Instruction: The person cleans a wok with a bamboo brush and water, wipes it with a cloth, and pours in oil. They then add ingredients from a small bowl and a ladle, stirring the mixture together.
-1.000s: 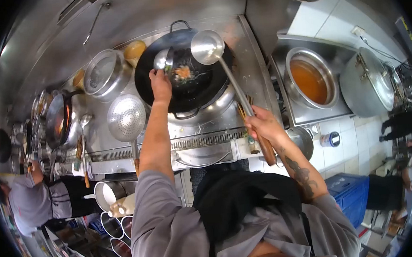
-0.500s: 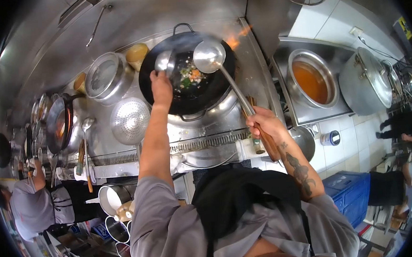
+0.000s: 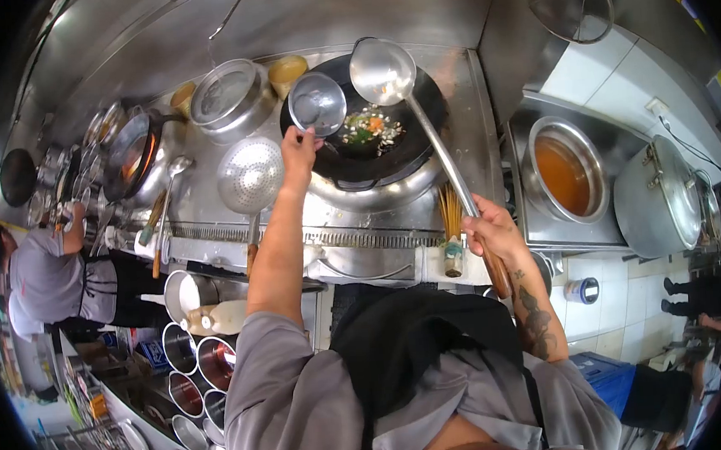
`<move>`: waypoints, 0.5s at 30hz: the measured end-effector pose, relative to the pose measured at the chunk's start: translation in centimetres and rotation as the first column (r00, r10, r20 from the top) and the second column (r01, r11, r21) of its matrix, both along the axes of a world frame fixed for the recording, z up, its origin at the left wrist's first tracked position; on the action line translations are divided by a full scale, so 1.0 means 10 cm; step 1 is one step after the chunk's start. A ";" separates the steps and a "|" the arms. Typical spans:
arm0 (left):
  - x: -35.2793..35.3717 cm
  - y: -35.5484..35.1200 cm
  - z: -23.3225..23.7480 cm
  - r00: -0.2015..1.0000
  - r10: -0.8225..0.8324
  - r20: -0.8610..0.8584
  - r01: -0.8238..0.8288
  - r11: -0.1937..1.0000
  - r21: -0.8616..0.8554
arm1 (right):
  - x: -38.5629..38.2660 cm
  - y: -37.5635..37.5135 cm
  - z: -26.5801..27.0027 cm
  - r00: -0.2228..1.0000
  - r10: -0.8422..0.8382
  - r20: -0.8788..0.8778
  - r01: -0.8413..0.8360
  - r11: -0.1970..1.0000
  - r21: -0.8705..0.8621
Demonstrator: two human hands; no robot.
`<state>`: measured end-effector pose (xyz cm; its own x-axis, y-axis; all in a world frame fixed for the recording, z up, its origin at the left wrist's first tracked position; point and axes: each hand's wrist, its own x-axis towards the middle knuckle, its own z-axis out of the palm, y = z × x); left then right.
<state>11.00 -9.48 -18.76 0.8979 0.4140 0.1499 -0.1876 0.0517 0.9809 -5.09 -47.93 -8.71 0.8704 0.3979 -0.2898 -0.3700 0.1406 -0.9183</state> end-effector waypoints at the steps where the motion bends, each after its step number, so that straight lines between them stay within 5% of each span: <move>1: -0.08 0.00 0.01 1.000 0.026 -0.006 -0.026 0.999 0.045 | 0.01 -0.01 -0.06 0.999 -0.007 0.042 0.011 0.995 -0.100; 3: -0.25 0.00 0.02 0.997 0.075 -0.021 -0.072 0.989 0.133 | 0.03 0.00 -0.14 0.992 -0.012 0.125 0.049 0.954 -0.294; 9: -0.41 0.00 -0.03 0.989 0.150 0.001 -0.143 0.941 0.308 | 0.56 0.14 -0.60 0.957 0.003 0.289 0.150 0.852 -0.502; 12: -0.33 0.06 -0.13 0.986 0.166 -0.014 -0.151 0.926 0.347 | 0.65 0.36 -0.62 0.967 0.024 0.252 0.125 0.821 -0.558; 15: -0.20 0.17 -0.23 0.988 0.153 -0.016 -0.136 0.917 0.375 | 0.71 0.49 -0.85 0.999 0.019 0.032 -0.005 0.928 -0.373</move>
